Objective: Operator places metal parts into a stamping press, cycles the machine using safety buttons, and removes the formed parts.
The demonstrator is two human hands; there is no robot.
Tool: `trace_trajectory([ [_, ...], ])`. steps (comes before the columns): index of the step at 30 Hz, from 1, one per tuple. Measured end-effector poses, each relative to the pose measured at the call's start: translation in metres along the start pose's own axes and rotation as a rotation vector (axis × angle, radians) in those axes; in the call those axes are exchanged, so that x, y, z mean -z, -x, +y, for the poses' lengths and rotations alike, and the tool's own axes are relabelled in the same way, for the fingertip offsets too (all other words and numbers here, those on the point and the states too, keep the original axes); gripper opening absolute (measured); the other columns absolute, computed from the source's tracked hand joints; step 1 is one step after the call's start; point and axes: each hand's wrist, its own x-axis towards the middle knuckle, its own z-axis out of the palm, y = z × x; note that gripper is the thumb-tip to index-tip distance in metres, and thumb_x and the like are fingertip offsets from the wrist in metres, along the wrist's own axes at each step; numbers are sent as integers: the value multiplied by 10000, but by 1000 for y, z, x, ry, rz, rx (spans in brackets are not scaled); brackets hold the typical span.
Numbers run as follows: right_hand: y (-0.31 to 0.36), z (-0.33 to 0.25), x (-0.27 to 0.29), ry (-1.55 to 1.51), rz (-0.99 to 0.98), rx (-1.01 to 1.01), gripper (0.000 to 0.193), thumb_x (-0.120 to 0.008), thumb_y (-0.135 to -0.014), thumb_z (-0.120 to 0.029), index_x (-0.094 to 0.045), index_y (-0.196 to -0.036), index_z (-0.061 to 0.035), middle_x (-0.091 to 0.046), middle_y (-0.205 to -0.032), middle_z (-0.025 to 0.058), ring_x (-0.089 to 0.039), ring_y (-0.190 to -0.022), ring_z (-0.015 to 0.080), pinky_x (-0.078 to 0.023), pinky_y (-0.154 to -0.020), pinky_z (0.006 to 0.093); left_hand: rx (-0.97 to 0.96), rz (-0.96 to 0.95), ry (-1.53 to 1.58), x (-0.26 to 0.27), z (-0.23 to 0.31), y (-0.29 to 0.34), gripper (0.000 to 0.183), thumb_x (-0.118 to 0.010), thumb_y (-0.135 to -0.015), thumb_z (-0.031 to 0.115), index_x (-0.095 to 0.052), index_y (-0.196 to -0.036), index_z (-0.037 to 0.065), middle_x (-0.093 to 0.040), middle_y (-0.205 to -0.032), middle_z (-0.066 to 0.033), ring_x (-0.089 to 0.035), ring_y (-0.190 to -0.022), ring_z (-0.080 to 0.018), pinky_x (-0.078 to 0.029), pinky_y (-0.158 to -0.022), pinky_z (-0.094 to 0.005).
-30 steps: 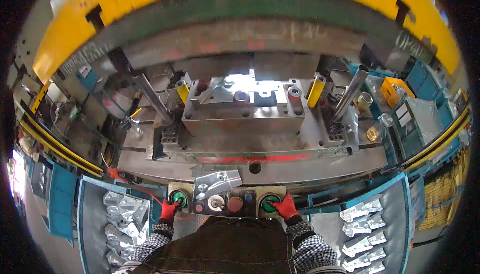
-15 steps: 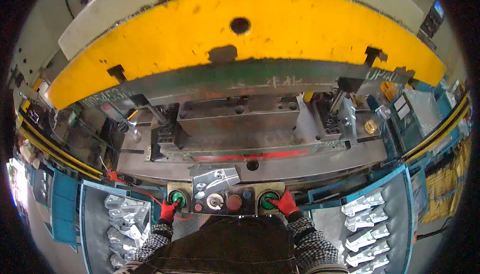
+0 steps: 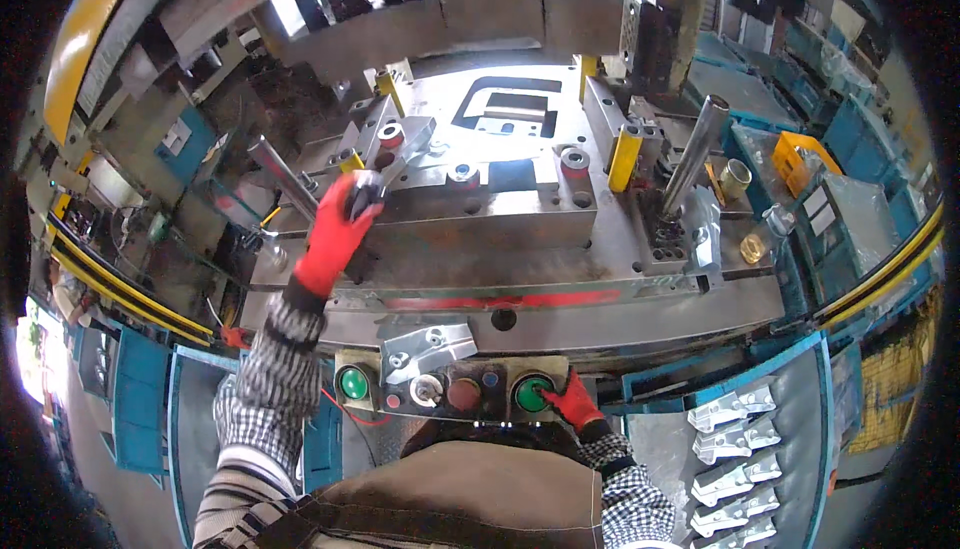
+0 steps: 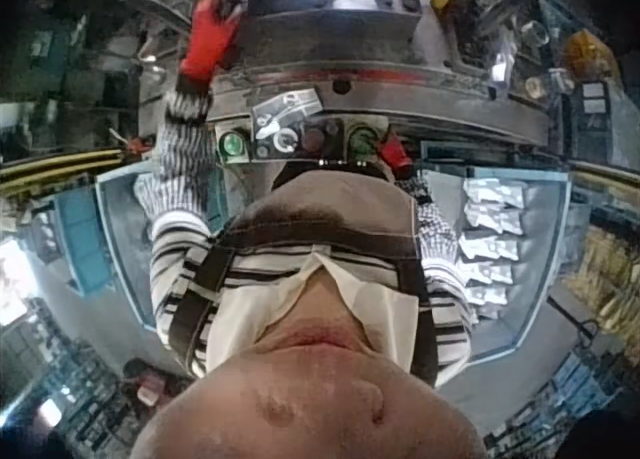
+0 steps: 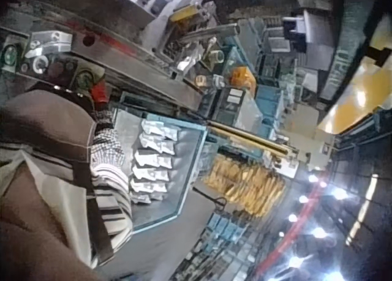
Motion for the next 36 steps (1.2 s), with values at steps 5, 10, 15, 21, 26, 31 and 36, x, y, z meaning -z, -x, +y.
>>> trace_trajectory([
  [5,30,23,13,-98,103,-98,764,-784,-909,-328,-428,-1501,-3,-573,-1441,188,-564,-1312,291,-449,-1090,419,-294,121,-776,-65,-20,-112,524,-831,-773,365,-628,-1133,44,-631,-1169,-177,-536,-1235,-368,-414,-1051,-525],
  [10,65,56,87,-117,311,-224,659,-764,-929,-262,-488,-1475,-15,-633,-1375,134,-595,-1250,239,-460,-1069,380,-100,14,-1011,-125,-36,-141,494,-768,-783,412,-678,-1127,69,-636,-1195,-160,-602,-1140,-321,-416,-1011,-476],
  [15,38,33,196,-91,608,6,686,-766,-911,-302,-498,-1461,9,-646,-1337,162,-599,-1233,268,-453,-1065,380,-82,176,-620,-111,-63,-151,477,-710,-834,218,-608,-1212,-54,-637,-1193,-258,-614,-1126,-421,-474,-1003,-506],
  [21,-68,-31,350,297,850,162,790,-759,-888,-436,-491,-1439,62,-603,-1367,252,-563,-1283,350,-429,-1082,415,-206,194,-157,-53,51,-105,514,-597,-834,-70,-570,-1336,33,-595,-1270,-230,-611,-1145,-434,-504,-987,-424],
  [26,-161,-17,438,582,707,-49,898,-753,-869,-549,-486,-1421,107,-567,-1391,326,-533,-1325,418,-410,-1097,445,-148,360,-101,42,30,19,494,-508,-856,-110,-585,-1332,-4,-651,-1222,-143,-651,-1062,-241,-510,-934,-342],
  [31,-193,7,461,786,793,-64,769,-707,-909,-571,-604,-1267,101,-657,-1212,344,-606,-1183,490,-471,-984,497,304,118,61,74,0,189,422,-501,-897,-74,-609,-1302,-29,-667,-1200,-110,-635,-1066,-177,-527,-902,-315],
  [36,-196,-8,493,1092,679,-294,614,-689,-945,-504,-667,-1156,72,-704,-1122,301,-650,-1084,470,-493,-915,506,450,143,52,11,-1,273,415,-604,-901,-16,-611,-1316,-6,-720,-1162,-174,-712,-1019,-276,-551,-895,-371],
])
